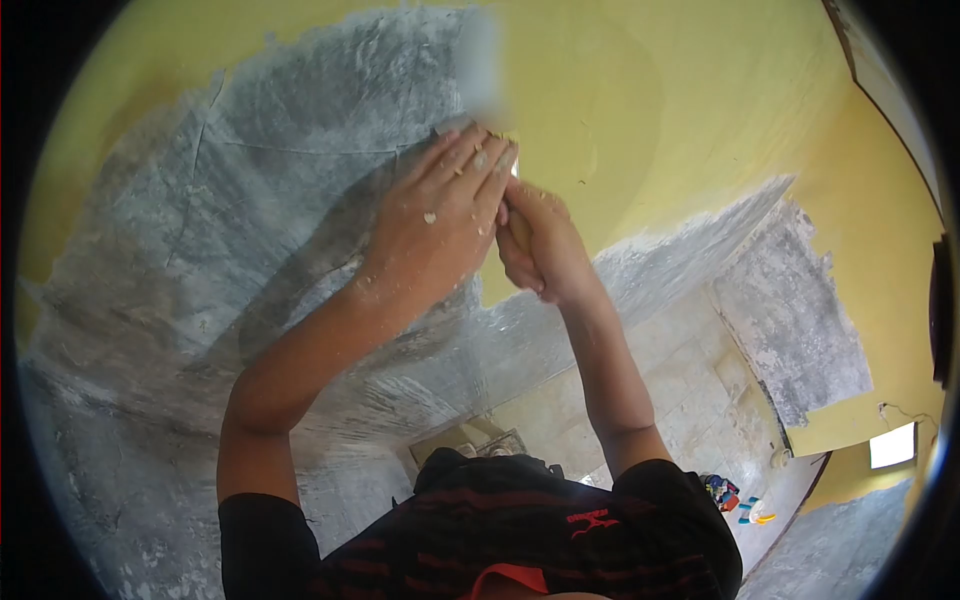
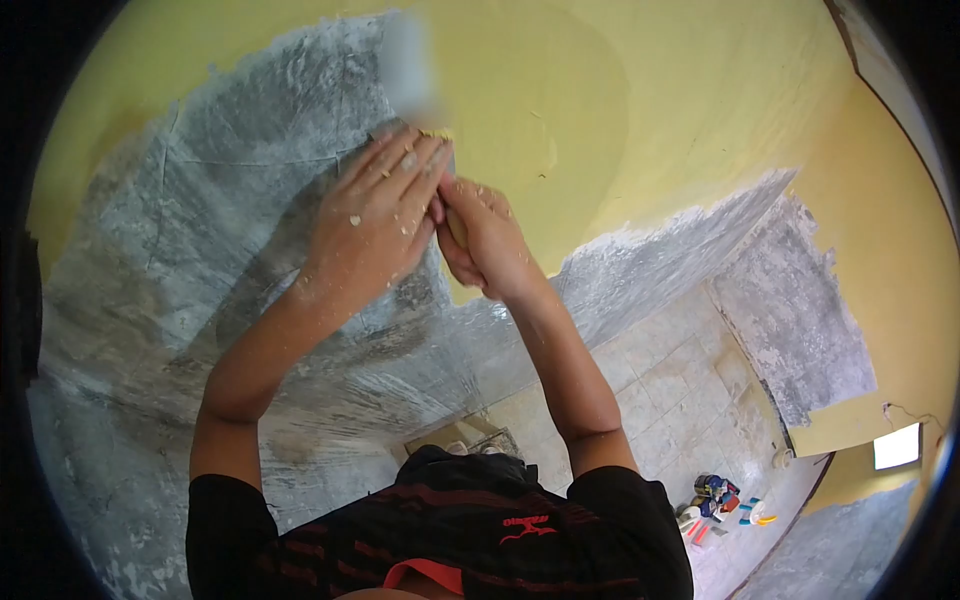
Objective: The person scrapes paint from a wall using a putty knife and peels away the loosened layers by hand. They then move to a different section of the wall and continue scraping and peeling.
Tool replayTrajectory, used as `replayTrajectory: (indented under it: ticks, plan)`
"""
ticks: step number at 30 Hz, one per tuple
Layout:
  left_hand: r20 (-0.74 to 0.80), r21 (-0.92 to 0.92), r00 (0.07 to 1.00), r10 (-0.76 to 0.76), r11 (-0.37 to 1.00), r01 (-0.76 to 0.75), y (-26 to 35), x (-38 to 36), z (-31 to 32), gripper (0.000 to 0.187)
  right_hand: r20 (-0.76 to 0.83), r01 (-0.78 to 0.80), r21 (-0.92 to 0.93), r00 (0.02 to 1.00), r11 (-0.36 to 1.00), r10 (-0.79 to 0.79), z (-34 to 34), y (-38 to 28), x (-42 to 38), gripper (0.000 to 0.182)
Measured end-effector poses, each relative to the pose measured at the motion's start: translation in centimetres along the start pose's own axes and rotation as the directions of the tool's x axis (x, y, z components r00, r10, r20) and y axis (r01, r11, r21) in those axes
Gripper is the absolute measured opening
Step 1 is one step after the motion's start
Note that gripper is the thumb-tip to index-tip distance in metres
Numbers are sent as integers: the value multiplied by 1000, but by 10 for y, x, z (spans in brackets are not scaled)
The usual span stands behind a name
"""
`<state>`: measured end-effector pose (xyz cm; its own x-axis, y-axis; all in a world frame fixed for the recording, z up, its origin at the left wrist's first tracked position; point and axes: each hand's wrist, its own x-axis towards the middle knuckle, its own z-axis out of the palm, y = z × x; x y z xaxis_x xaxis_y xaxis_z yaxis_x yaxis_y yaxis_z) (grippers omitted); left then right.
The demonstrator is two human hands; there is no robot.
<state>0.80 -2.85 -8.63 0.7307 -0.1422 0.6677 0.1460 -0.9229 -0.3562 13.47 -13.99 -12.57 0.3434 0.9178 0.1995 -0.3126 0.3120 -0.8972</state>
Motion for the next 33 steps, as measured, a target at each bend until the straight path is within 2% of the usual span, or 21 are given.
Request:
replayTrajectory:
  ticks: [2,5,7,8,10,14,16,19,21,24,30,33]
  plan:
    - [-37,5,999,7,1000,-7,-10,17,-10,55,-11,25,-23,1000,999,-26,4,-17,9,41]
    - [-75,6,997,6,1000,-6,-17,33,-24,58,58,28,-10,998,1000,-28,8,-38,17,41]
    - [-105,30,994,18,999,-15,-11,31,-24,46,20,-4,-3,1000,1000,4,8,-33,11,41]
    - [-107,32,994,18,999,-15,-6,23,-20,46,21,-2,-5,1000,1000,2,6,-24,4,41]
    - [-11,6,1000,5,1000,-5,0,9,-8,48,11,-51,56,999,997,50,0,-6,-4,39]
    - [-17,-4,999,31,1000,-31,-10,13,-9,50,43,-26,29,999,999,25,2,-12,5,38]
    - [-119,61,991,57,997,-50,-21,31,-21,48,60,-17,43,998,999,14,9,-35,17,38]
    - [-120,27,990,69,997,-66,-27,41,-33,48,99,-3,49,995,999,-2,13,-48,18,38]
    - [-93,26,993,72,997,-69,-21,29,-26,48,112,-125,129,987,984,111,9,-37,8,38]
    - [-62,15,995,73,997,-72,-14,17,-19,48,120,-163,92,981,982,151,4,-24,-2,39]
    - [-110,39,990,87,996,-83,-27,41,-39,47,139,-83,78,988,993,72,14,-52,15,40]
    - [-134,51,987,90,995,-84,-23,40,-36,46,115,-113,66,988,991,105,14,-57,9,39]
